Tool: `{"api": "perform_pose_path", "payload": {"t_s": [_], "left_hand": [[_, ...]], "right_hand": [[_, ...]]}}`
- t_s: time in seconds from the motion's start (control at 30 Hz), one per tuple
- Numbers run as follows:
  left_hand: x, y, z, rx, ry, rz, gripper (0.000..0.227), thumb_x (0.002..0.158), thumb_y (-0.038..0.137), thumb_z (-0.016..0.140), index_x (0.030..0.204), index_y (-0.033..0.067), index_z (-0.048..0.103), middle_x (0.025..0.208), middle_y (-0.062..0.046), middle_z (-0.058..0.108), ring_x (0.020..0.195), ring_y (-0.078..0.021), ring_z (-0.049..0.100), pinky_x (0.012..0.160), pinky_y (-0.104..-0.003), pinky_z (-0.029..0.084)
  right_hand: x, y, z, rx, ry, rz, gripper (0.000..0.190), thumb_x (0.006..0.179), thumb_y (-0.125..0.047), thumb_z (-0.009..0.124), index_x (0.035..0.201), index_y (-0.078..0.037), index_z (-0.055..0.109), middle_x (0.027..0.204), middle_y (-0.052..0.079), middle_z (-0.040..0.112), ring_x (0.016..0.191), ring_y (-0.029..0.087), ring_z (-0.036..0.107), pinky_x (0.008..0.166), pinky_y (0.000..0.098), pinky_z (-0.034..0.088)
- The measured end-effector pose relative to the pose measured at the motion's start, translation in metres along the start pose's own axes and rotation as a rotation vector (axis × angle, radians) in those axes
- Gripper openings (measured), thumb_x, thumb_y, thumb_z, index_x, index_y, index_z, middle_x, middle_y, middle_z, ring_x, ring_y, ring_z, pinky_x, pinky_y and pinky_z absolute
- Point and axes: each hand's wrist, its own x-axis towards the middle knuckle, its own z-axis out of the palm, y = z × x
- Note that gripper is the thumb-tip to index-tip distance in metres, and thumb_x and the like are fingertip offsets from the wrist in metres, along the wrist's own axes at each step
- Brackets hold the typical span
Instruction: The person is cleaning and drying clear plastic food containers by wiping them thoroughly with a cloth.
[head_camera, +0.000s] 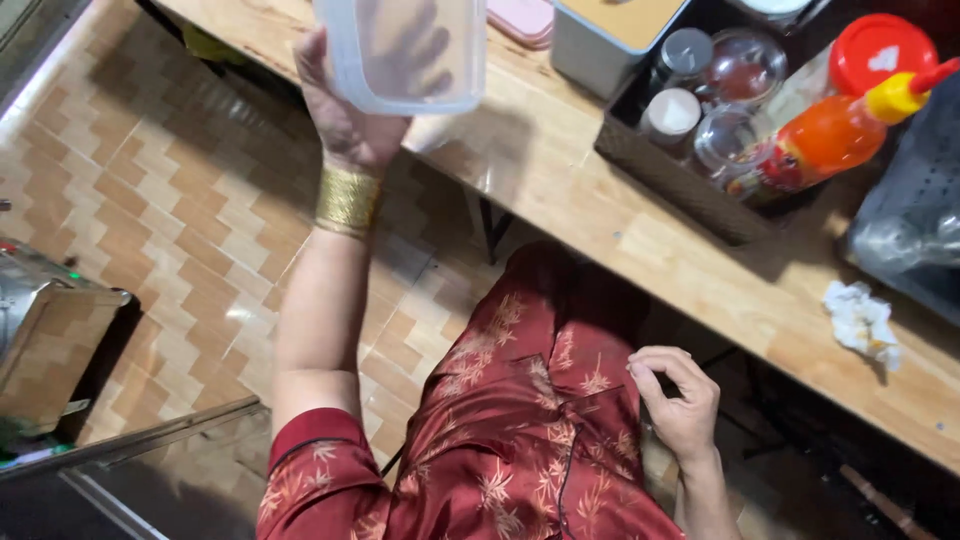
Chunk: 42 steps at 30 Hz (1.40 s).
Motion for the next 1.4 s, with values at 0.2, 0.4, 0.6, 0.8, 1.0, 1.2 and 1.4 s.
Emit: {"api": "perform_pose_path", "payload": {"t_s": [0.2, 0.4, 0.6, 0.8, 1.0, 1.2, 1.4], "left_hand": [[-0.046, -0.036, 0.004, -0.335, 0.093, -0.124, 0.097, 0.064, 0.057, 0.070, 0.151, 0.0186, 0.049, 0.168, -0.036, 0.037, 0.153, -0.0554, 0.039, 0.108, -0.074, 0.042], [-0.073, -0.101, -0.010, -0.282, 0.174, -0.336, 0.093, 0.068, 0.050, 0.068, 0.153, 0.0159, 0.046, 0.163, -0.032, 0.041, 0.144, -0.0508, 0.043, 0.107, -0.070, 0.043], [-0.093, -0.118, -0.008, -0.227, 0.162, -0.372, 0.090, 0.072, 0.042, 0.065, 0.154, 0.0132, 0.042, 0.158, -0.028, 0.044, 0.135, -0.0462, 0.047, 0.107, -0.065, 0.044], [-0.118, -0.136, 0.011, -0.172, 0.124, -0.388, 0.087, 0.076, 0.034, 0.063, 0.156, 0.0106, 0.039, 0.153, -0.024, 0.047, 0.125, -0.0416, 0.052, 0.107, -0.061, 0.045], [-0.159, -0.092, 0.010, -0.061, 0.171, -0.181, 0.084, 0.080, 0.026, 0.061, 0.158, 0.0079, 0.036, 0.147, -0.019, 0.050, 0.116, -0.0370, 0.056, 0.107, -0.056, 0.046], [-0.189, -0.068, 0.032, 0.395, 0.125, 0.180, 0.108, 0.068, 0.047, 0.074, 0.161, 0.0145, 0.031, 0.147, -0.013, 0.048, 0.126, -0.0271, 0.053, 0.111, -0.045, 0.047], [-0.186, -0.056, 0.014, 0.646, 0.022, 0.386, 0.103, 0.075, 0.046, 0.075, 0.161, 0.0144, 0.028, 0.155, -0.018, 0.040, 0.134, -0.0301, 0.047, 0.116, -0.050, 0.042]], "right_hand": [[-0.003, -0.032, 0.036, 0.029, -0.080, 0.073, 0.005, 0.091, -0.009, 0.073, 0.087, -0.008, 0.074, 0.091, 0.004, 0.075, 0.086, 0.014, 0.068, 0.084, 0.0263, 0.051], [-0.022, -0.044, 0.071, 0.068, -0.272, 0.025, 0.008, 0.092, -0.018, 0.073, 0.098, -0.015, 0.076, 0.101, 0.005, 0.077, 0.093, 0.032, 0.072, 0.083, 0.0438, 0.054], [-0.030, -0.049, 0.068, 0.043, -0.246, 0.094, 0.009, 0.096, -0.018, 0.069, 0.097, -0.013, 0.075, 0.101, 0.006, 0.077, 0.093, 0.034, 0.072, 0.085, 0.0445, 0.054], [-0.024, -0.065, 0.049, 0.037, -0.087, 0.076, 0.007, 0.096, -0.017, 0.070, 0.097, -0.013, 0.076, 0.102, 0.004, 0.077, 0.093, 0.029, 0.071, 0.089, 0.0402, 0.052], [0.006, -0.102, 0.053, 0.171, 0.013, -0.037, 0.007, 0.093, -0.014, 0.073, 0.095, -0.012, 0.079, 0.101, 0.006, 0.077, 0.097, 0.028, 0.070, 0.096, 0.0413, 0.051], [0.044, -0.151, 0.094, 0.126, -0.004, -0.234, 0.021, 0.096, -0.027, 0.070, 0.108, -0.010, 0.075, 0.125, 0.013, 0.067, 0.120, 0.032, 0.058, 0.110, 0.0458, 0.039], [0.076, -0.167, 0.148, 0.153, -0.038, -0.343, 0.034, 0.103, -0.037, 0.062, 0.120, -0.009, 0.069, 0.132, 0.016, 0.058, 0.121, 0.033, 0.050, 0.114, 0.0463, 0.028]]}}
